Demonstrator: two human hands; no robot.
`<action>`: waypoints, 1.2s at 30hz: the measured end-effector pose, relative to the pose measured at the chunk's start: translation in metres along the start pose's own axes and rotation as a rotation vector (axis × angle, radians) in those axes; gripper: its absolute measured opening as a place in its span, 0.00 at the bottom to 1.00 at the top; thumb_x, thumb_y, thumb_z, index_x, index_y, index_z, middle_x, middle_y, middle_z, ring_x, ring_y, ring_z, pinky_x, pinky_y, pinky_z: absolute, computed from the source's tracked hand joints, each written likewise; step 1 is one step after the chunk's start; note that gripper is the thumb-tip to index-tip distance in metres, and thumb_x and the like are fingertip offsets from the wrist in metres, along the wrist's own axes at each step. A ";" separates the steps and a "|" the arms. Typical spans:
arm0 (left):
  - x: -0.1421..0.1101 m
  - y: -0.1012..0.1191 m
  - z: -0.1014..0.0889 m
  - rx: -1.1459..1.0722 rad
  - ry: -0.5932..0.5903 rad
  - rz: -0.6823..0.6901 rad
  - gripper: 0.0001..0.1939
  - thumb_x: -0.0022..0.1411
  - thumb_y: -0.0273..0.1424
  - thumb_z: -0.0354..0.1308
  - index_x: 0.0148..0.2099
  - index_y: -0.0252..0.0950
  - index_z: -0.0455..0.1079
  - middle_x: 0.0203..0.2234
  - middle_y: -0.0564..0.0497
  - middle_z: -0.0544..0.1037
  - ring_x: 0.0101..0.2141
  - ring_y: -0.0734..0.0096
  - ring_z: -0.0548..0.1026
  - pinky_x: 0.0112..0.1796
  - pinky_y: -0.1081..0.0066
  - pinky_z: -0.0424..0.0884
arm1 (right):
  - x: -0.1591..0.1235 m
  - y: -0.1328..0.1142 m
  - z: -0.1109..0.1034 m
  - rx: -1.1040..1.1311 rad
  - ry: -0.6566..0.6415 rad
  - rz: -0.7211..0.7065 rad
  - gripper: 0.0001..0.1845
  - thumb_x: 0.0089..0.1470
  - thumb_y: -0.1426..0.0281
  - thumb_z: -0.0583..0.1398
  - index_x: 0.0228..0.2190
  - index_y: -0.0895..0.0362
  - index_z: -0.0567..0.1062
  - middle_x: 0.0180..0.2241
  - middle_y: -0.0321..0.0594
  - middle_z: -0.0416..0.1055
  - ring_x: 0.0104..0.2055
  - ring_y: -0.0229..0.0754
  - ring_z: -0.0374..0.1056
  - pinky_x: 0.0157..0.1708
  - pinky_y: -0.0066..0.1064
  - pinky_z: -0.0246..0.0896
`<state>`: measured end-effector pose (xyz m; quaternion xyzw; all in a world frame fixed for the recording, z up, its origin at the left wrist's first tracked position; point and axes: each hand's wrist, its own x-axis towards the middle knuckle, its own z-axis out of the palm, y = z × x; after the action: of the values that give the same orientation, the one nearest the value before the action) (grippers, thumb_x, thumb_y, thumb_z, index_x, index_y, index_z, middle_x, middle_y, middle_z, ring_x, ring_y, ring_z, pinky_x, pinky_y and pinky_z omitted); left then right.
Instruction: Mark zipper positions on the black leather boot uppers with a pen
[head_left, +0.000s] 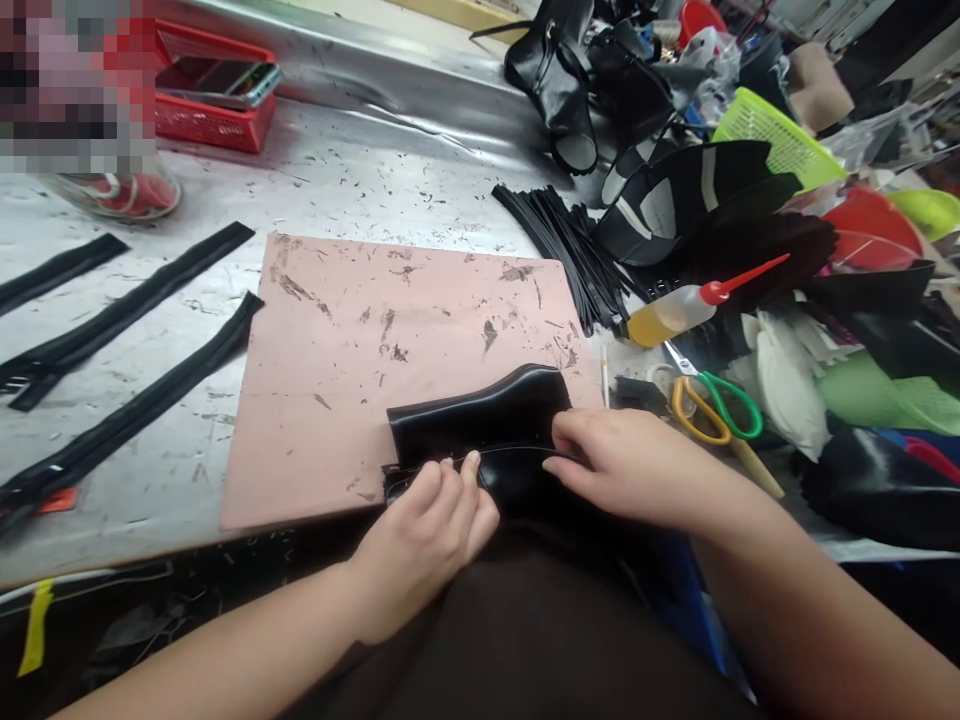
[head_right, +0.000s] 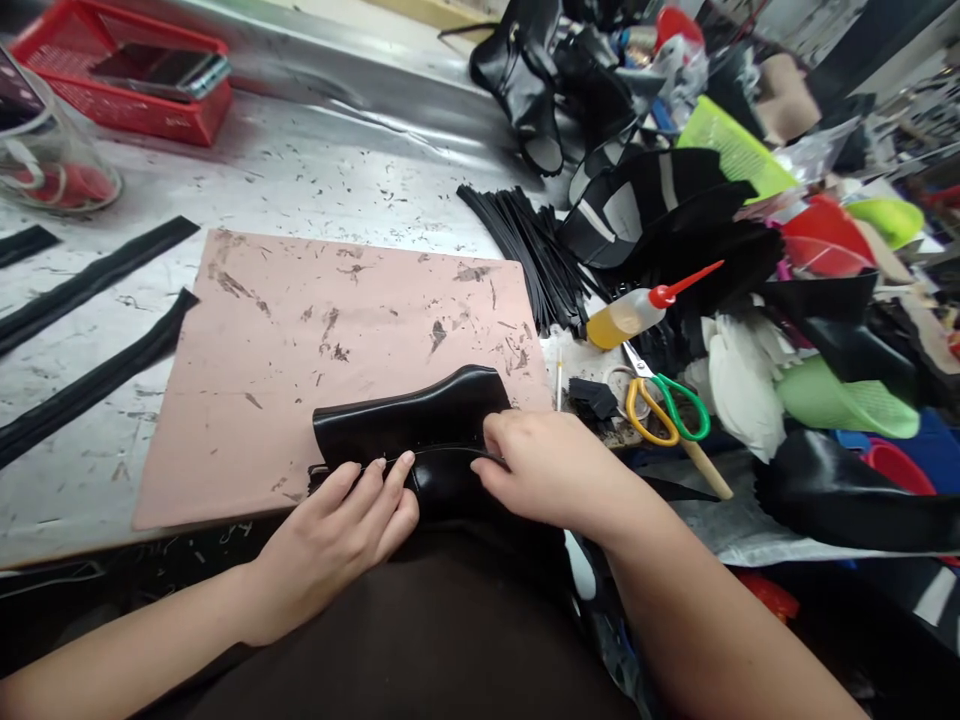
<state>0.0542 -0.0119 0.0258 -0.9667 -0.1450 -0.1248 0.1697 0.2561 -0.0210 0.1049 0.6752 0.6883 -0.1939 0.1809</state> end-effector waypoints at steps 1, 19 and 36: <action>0.002 0.000 0.000 0.004 0.009 -0.005 0.09 0.57 0.22 0.48 0.40 0.33 0.67 0.42 0.44 0.76 0.36 0.64 0.73 0.40 0.64 0.64 | -0.002 0.003 0.001 0.021 -0.006 0.014 0.10 0.53 0.65 0.53 0.24 0.55 0.68 0.26 0.35 0.71 0.27 0.38 0.66 0.24 0.27 0.51; 0.022 0.001 -0.005 0.008 -0.026 -0.028 0.18 0.55 0.18 0.46 0.47 0.27 0.70 0.35 0.44 0.76 0.34 0.63 0.72 0.42 0.60 0.66 | 0.003 0.011 0.037 0.081 0.078 0.042 0.13 0.58 0.66 0.51 0.28 0.56 0.72 0.35 0.39 0.66 0.30 0.38 0.66 0.28 0.29 0.56; 0.036 0.010 0.010 -0.163 -0.154 0.120 0.23 0.57 0.29 0.48 0.56 0.31 0.61 0.54 0.42 0.65 0.52 0.58 0.65 0.50 0.62 0.64 | -0.012 0.059 0.052 0.662 0.195 -0.016 0.07 0.53 0.70 0.53 0.24 0.55 0.62 0.28 0.34 0.61 0.31 0.36 0.61 0.33 0.28 0.58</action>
<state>0.0929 -0.0089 0.0246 -0.9910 -0.0887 -0.0510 0.0859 0.3148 -0.0570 0.0644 0.7072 0.6074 -0.3428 -0.1160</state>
